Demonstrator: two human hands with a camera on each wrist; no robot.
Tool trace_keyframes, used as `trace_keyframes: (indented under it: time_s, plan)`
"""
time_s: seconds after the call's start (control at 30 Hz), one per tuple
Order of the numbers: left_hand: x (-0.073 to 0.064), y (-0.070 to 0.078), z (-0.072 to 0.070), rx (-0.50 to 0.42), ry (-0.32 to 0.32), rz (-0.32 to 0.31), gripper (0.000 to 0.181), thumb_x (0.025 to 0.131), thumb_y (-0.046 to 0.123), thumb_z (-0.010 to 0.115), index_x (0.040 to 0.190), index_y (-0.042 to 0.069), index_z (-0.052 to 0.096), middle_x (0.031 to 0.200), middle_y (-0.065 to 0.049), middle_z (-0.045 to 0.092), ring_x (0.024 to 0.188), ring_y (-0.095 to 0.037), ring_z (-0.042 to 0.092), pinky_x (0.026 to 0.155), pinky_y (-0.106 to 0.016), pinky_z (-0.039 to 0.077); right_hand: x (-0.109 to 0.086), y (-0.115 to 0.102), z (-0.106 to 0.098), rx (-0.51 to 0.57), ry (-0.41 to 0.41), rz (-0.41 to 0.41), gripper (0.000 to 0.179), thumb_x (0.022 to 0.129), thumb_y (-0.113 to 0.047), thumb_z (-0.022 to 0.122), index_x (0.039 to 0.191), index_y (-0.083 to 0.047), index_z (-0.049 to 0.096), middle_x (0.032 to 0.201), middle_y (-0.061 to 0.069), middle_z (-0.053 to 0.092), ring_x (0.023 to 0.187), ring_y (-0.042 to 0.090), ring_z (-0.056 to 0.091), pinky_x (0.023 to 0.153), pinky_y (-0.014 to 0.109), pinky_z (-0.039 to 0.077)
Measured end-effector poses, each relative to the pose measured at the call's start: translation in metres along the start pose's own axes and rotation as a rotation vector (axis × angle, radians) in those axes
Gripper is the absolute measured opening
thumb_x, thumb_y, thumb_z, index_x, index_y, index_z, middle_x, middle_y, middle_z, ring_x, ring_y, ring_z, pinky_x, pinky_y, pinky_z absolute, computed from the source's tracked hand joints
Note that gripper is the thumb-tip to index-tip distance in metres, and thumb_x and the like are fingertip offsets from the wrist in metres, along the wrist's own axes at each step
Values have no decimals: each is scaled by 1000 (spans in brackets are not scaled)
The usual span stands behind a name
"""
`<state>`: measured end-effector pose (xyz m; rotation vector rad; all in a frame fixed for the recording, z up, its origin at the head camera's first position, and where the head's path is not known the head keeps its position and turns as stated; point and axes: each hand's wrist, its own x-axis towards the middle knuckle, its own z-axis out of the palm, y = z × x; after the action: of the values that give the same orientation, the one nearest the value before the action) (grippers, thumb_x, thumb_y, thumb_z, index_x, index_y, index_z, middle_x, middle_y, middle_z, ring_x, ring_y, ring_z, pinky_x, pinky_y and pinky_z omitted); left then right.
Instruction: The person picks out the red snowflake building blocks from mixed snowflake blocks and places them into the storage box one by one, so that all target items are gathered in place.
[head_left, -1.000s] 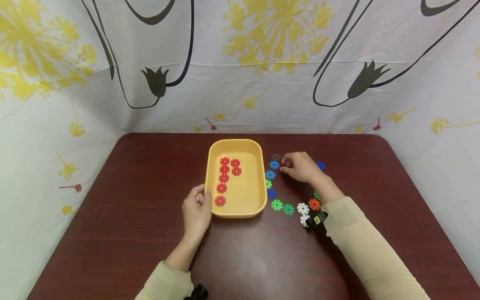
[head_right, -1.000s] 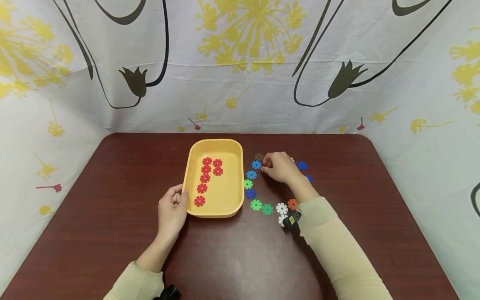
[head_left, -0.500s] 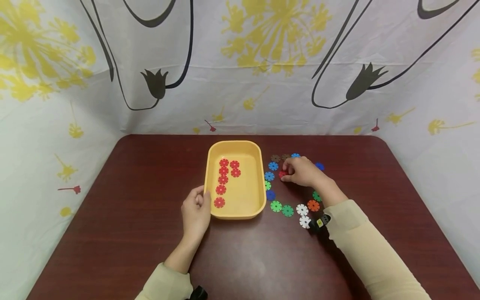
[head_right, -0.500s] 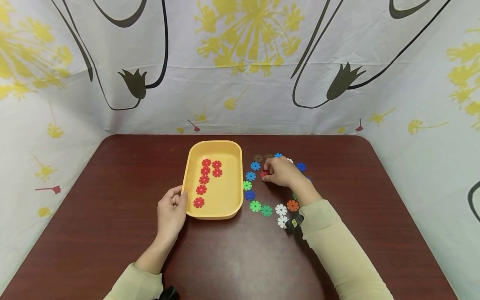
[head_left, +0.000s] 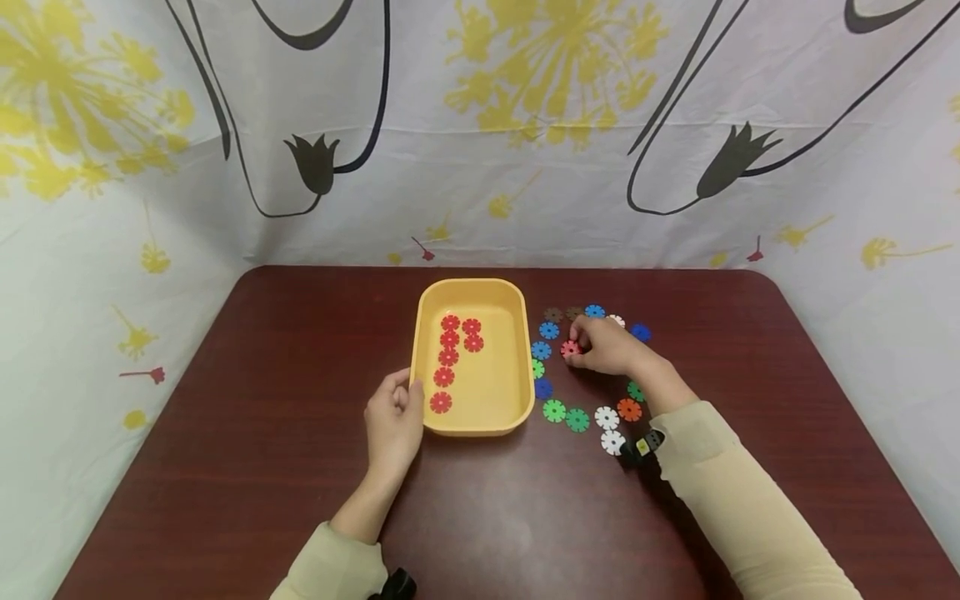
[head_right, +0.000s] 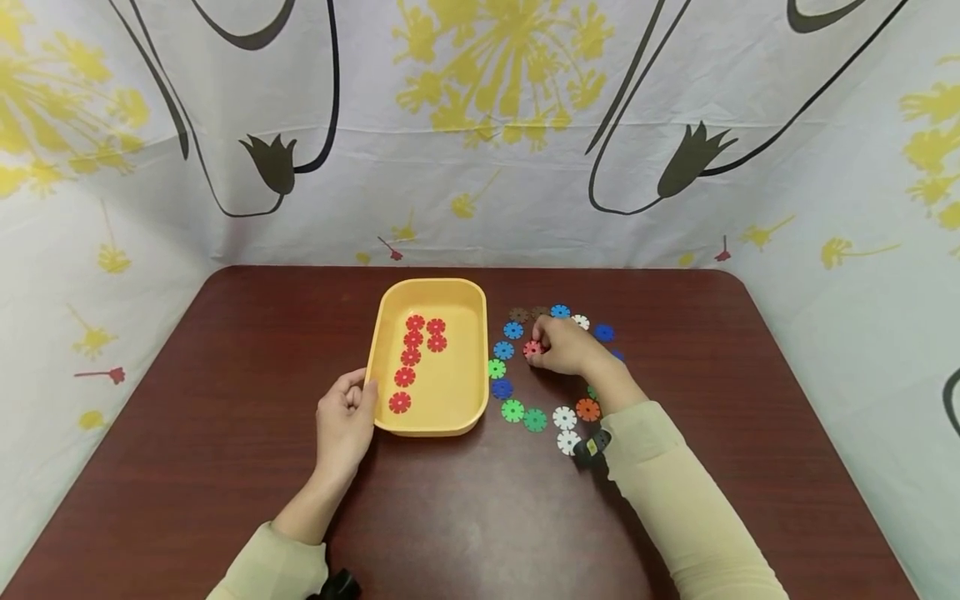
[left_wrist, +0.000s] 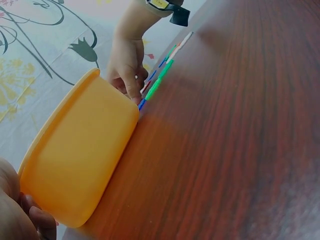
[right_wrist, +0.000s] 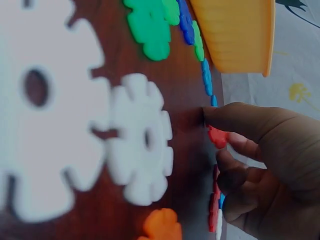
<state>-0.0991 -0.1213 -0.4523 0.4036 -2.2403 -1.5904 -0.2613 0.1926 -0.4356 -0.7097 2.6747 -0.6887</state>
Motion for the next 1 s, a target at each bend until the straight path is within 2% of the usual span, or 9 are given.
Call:
trace_keyframes:
  time_s: [0.2, 0.37, 0.47, 0.53, 0.77, 1.0]
  plan:
    - [1, 0, 0, -2, 4, 3, 26, 98, 9, 63, 121, -3, 68, 56, 1, 39, 49, -10, 35, 46, -23, 28, -3, 1, 1, 29, 9, -11, 33, 89, -16, 79, 107, -4, 53, 85, 7, 59, 72, 21, 53, 67, 36, 47]
    - [0, 0, 0, -3, 2, -2, 26, 98, 9, 63, 121, -2, 68, 57, 1, 39, 49, -10, 35, 46, -22, 28, -5, 0, 0, 27, -21, 1, 39, 89, -17, 79, 119, -1, 59, 91, 8, 63, 76, 20, 57, 68, 36, 51]
    - [1, -1, 1, -1, -1, -1, 26, 98, 9, 63, 120, -2, 68, 57, 1, 39, 48, -10, 35, 46, -22, 28, -6, 1, 0, 22, -25, -1, 35, 91, -17, 77, 117, 1, 63, 90, 7, 64, 76, 19, 58, 67, 34, 51]
    - [1, -1, 1, -1, -3, -1, 26, 98, 10, 63, 120, -2, 68, 57, 1, 39, 48, -10, 35, 46, -22, 28, -6, 0, -2, 22, 1, -11, 32, 91, -18, 78, 114, 1, 64, 88, 6, 65, 73, 19, 58, 66, 34, 51]
    - [1, 0, 1, -2, -2, -8, 26, 98, 10, 63, 120, -3, 68, 57, 1, 40, 49, -10, 35, 46, -22, 28, -1, -14, -9, 86, 173, -79, 33, 89, -24, 80, 111, -3, 67, 89, 6, 67, 72, 20, 56, 66, 34, 52]
    - [-1, 0, 1, -4, 3, -2, 26, 98, 9, 64, 120, -3, 68, 57, 1, 39, 49, -10, 35, 46, -22, 28, 6, -37, -9, 151, 248, -152, 32, 89, -25, 80, 112, -6, 68, 86, 3, 66, 69, 18, 58, 63, 34, 50]
